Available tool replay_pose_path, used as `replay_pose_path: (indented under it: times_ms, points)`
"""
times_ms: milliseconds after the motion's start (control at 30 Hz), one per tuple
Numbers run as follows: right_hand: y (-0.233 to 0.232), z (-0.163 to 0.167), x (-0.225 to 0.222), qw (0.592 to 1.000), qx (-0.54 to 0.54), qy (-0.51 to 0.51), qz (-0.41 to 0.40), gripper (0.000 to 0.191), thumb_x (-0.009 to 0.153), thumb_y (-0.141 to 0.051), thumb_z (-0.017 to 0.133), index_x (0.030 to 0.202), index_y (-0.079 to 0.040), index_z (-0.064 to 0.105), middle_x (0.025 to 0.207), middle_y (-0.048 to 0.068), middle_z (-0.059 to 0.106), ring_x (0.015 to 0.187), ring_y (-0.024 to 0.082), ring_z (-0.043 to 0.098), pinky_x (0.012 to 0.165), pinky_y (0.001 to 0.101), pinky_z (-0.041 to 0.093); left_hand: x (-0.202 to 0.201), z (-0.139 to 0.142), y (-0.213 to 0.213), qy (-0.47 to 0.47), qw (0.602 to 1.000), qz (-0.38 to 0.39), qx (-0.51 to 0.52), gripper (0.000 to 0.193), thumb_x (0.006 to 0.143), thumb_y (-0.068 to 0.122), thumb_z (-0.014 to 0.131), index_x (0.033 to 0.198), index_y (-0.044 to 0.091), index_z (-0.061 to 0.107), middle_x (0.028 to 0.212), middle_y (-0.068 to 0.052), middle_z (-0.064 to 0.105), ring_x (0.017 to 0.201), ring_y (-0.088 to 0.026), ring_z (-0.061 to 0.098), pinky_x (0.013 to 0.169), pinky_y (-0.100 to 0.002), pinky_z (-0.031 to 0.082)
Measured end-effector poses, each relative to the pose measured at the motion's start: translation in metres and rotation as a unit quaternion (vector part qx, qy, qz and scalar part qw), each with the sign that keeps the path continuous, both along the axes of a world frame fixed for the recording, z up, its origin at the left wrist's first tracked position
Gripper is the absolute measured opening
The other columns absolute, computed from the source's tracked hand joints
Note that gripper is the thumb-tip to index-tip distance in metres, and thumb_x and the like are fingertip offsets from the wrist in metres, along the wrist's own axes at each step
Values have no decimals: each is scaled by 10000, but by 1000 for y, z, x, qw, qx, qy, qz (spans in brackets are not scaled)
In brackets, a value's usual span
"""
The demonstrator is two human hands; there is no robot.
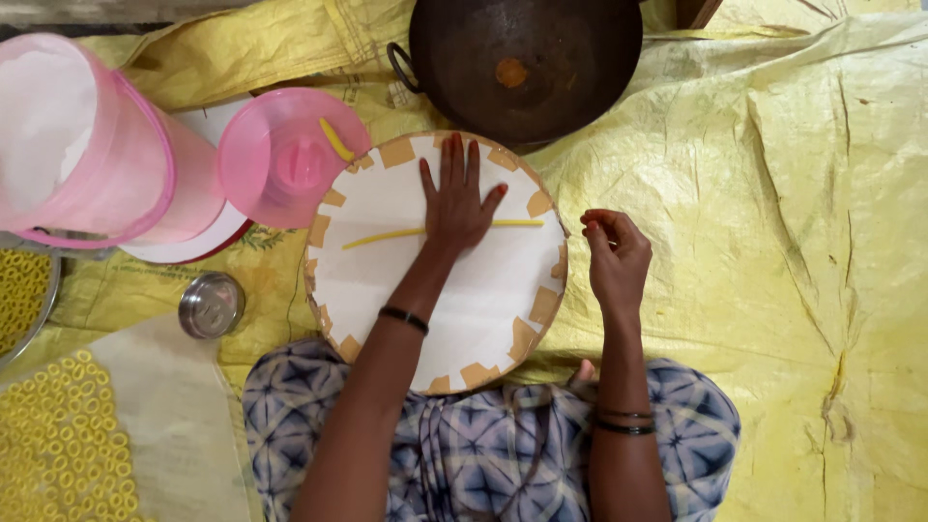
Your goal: The person rolls a yellow dough rope on a round board, then pinches off short segments and joins their ends to form small rings. The rings are placed on the board and later transferred to a plastic sheet on the floor.
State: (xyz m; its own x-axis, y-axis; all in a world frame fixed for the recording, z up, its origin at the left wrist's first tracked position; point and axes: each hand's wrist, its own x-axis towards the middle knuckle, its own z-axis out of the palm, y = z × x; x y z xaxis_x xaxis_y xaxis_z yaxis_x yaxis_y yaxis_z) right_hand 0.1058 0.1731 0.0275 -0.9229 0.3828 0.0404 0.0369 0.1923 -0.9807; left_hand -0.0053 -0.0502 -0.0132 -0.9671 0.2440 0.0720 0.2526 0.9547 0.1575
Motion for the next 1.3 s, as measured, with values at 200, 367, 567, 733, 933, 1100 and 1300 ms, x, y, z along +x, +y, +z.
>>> replay_pose_path:
  times_ms: [200, 367, 567, 733, 933, 1100, 1300]
  points:
    - [2, -3, -1, 1000, -5, -8, -7, 176, 996, -49, 624, 1119, 12, 733, 1032, 111, 769, 938, 178, 741, 855, 312, 599, -32, 7, 3, 3, 1000, 14, -13, 807, 1057, 609, 293, 1642, 64, 182, 1727, -141, 89, 1596, -276, 34, 1251, -598, -5]
    - [1, -9, -1, 1000, -7, 11, -6, 168, 991, -40, 627, 1107, 17, 735, 1016, 114, 773, 911, 179, 740, 830, 309, 599, 21, -3, -2, 31, 998, -55, -1, 798, 1063, 597, 336, 1643, 66, 207, 1724, -160, 135, 1596, -301, 86, 1247, -614, 11]
    - [0, -13, -1, 999, -5, 38, -4, 156, 975, -35, 635, 1085, 24, 729, 992, 110, 775, 882, 172, 742, 805, 300, 596, 102, -1, -11, -1, 994, -104, 38, 804, 1054, 593, 372, 1651, 78, 214, 1729, -148, 145, 1607, -310, 104, 1263, -608, 22]
    - [0, -10, 4, 999, -22, 35, -6, 162, 978, -43, 632, 1089, 19, 733, 990, 103, 778, 872, 167, 729, 797, 293, 578, 131, 2, -3, -6, 995, -92, 37, 859, 1029, 629, 379, 1648, 75, 161, 1727, -146, 93, 1597, -304, 63, 1242, -616, -8]
    - [1, -2, 3, 1000, -16, 21, -6, 159, 990, -57, 629, 1092, 10, 732, 991, 86, 770, 878, 151, 728, 793, 287, 574, 101, -5, 38, -4, 998, -53, 26, 862, 1037, 649, 341, 1655, 77, 157, 1729, -171, 78, 1604, -315, 32, 1229, -642, -49]
    - [3, 1, 3, 999, -30, 34, -6, 157, 1000, -52, 628, 1101, 8, 732, 1015, 81, 767, 901, 147, 724, 815, 291, 579, 27, -2, 52, -7, 1000, -10, 7, 864, 1048, 650, 299, 1648, 45, 153, 1724, -199, 76, 1604, -327, 25, 1224, -652, -46]
    - [5, 1, 1, 999, -28, -13, -18, 163, 995, -69, 635, 1098, 0, 740, 1001, 79, 769, 891, 149, 720, 790, 287, 572, -25, 1, 59, -13, 1000, 15, -4, 854, 1049, 661, 224, 1658, 67, 146, 1731, -166, 75, 1605, -293, 13, 1239, -636, -47]
